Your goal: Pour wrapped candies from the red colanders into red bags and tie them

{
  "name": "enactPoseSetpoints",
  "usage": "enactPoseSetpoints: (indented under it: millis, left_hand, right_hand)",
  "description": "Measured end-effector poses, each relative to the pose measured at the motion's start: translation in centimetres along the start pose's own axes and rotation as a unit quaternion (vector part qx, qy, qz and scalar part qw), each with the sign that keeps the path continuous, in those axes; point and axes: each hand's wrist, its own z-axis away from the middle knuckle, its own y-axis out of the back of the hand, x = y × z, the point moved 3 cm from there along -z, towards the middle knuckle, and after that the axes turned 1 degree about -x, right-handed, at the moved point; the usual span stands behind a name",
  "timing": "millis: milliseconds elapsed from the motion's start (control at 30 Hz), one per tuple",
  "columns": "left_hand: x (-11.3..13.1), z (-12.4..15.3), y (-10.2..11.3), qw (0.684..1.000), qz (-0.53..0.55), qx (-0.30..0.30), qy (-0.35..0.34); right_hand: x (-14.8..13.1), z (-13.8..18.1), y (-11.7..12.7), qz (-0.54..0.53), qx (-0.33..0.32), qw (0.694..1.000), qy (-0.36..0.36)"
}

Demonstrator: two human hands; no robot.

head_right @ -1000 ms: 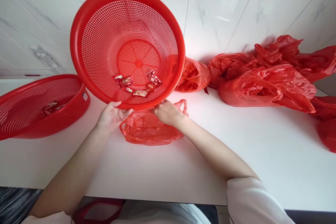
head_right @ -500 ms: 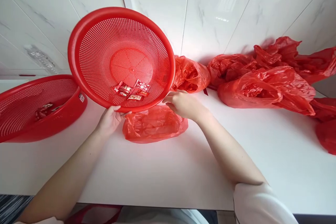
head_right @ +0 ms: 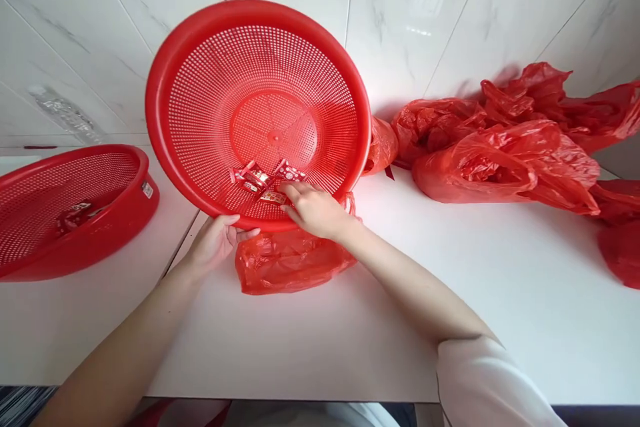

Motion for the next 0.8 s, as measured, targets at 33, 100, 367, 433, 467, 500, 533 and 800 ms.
enactPoseSetpoints:
  millis: [33, 100, 367, 433, 467, 500, 533, 800]
  left_hand:
    - [0.0, 0.2, -0.3, 1.0, -0.001, -0.007, 0.005]
    - [-0.1, 0.5, -0.7, 1.0, -0.009, -0.016, 0.009]
    - [-0.2, 0.1, 0.1, 1.0, 0.0, 0.023, 0.004]
    - [-0.1, -0.1, 0.5, 1.0, 0.003, 0.029, -0.006]
    - [0.0, -0.2, 0.7, 0.999, 0.005, 0.03, -0.011]
    - [0.0, -0.3, 0.8, 0.999, 0.006, 0.031, -0.016]
    - [0.1, -0.4, 0.9, 0.999, 0.006, 0.031, -0.021]
    - [0.1, -0.4, 0.9, 0.999, 0.005, 0.046, -0.024]
  right_hand:
    - [0.0, 0.0, -0.4, 0.006, -0.013, 1.0, 0.004]
    - [-0.2, 0.0, -1.1, 0.013, -0.045, 0.999, 0.019]
    - [-0.3, 0.3, -0.4, -0.085, -0.066, 0.99, 0.088]
    - [-0.2, 0.3, -0.4, -0.135, -0.053, 0.986, 0.079]
    - [-0.1, 0.4, -0.3, -0.163, -0.034, 0.984, 0.058]
    - [0.1, 0.4, -0.3, -0.196, -0.01, 0.98, 0.026]
    - [0.3, 0.4, -0.2, -0.237, 0.015, 0.971, -0.009]
    - [1.6, 0.3, 0.5, -0.527, 0.022, 0.84, -0.125]
